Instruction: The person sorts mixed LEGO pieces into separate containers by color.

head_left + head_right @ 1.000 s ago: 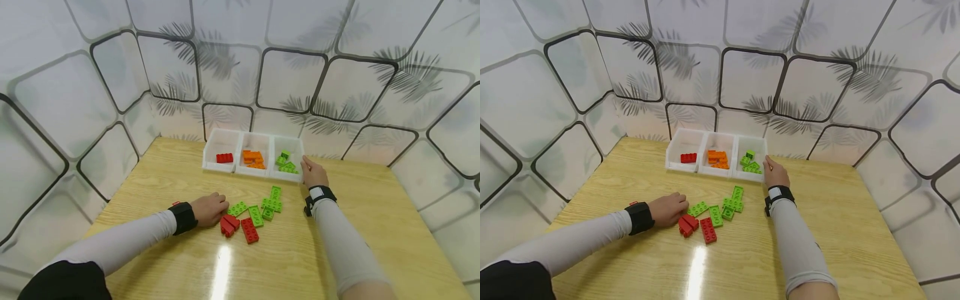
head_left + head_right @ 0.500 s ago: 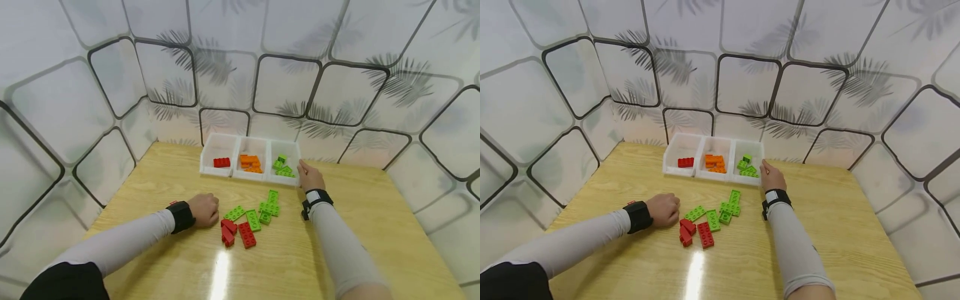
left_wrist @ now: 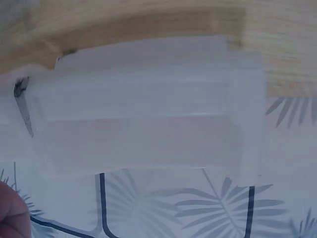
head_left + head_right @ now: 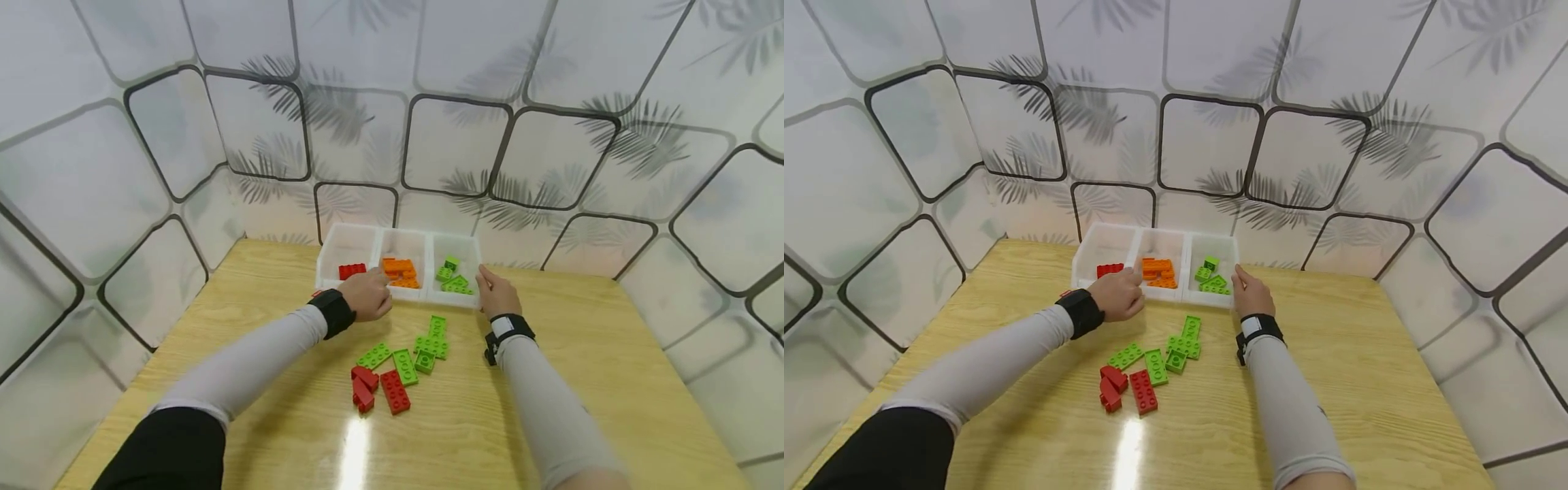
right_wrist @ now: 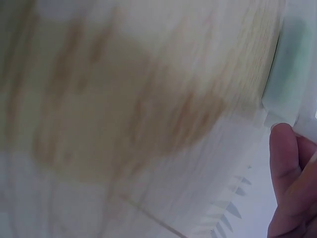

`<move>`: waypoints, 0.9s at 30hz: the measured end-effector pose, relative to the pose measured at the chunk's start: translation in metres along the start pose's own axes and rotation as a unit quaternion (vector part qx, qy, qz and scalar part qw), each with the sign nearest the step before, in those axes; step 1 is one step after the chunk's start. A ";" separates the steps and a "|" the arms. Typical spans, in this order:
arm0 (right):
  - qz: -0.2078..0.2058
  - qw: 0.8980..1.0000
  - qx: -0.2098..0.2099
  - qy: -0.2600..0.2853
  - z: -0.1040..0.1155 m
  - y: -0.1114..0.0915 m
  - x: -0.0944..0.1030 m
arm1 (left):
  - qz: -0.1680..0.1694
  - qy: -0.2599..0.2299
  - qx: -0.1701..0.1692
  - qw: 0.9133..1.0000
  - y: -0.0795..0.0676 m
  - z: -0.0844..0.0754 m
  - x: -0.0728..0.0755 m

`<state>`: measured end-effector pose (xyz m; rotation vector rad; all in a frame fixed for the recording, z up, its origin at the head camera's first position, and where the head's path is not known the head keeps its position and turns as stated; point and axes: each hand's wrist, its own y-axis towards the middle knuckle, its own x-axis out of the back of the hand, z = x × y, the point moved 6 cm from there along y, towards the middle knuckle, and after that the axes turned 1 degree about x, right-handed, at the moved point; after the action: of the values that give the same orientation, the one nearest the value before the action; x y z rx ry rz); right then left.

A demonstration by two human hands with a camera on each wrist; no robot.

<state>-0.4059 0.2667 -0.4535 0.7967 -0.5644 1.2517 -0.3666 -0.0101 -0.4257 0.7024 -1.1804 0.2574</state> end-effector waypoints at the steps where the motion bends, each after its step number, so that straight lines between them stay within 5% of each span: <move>1: 0.002 1.000 0.000 0.000 0.000 0.000 0.001 | -0.007 0.011 0.008 1.000 0.010 0.001 -0.002; 6: 0.004 1.000 -0.003 -0.003 0.001 -0.001 0.005 | -0.002 0.068 0.067 0.995 0.051 0.008 -0.019; 10: 0.003 1.000 -0.005 0.001 0.003 -0.003 0.005 | 0.003 0.080 0.106 0.991 0.065 0.014 -0.032; 16: 0.008 1.000 -0.011 0.000 0.006 -0.008 -0.001 | -0.008 0.047 0.114 0.992 0.060 0.017 -0.045; 20: 0.007 1.000 -0.009 -0.003 0.007 -0.008 -0.002 | 0.018 0.047 0.123 0.991 0.057 0.021 -0.048; 27: 0.003 1.000 -0.009 -0.015 0.001 -0.001 0.001 | 0.045 0.050 0.114 0.991 0.044 0.026 -0.038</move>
<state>-0.4050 0.2666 -0.4524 0.8002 -0.6014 1.2405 -0.4243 0.0140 -0.4390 0.8268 -1.0973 0.5044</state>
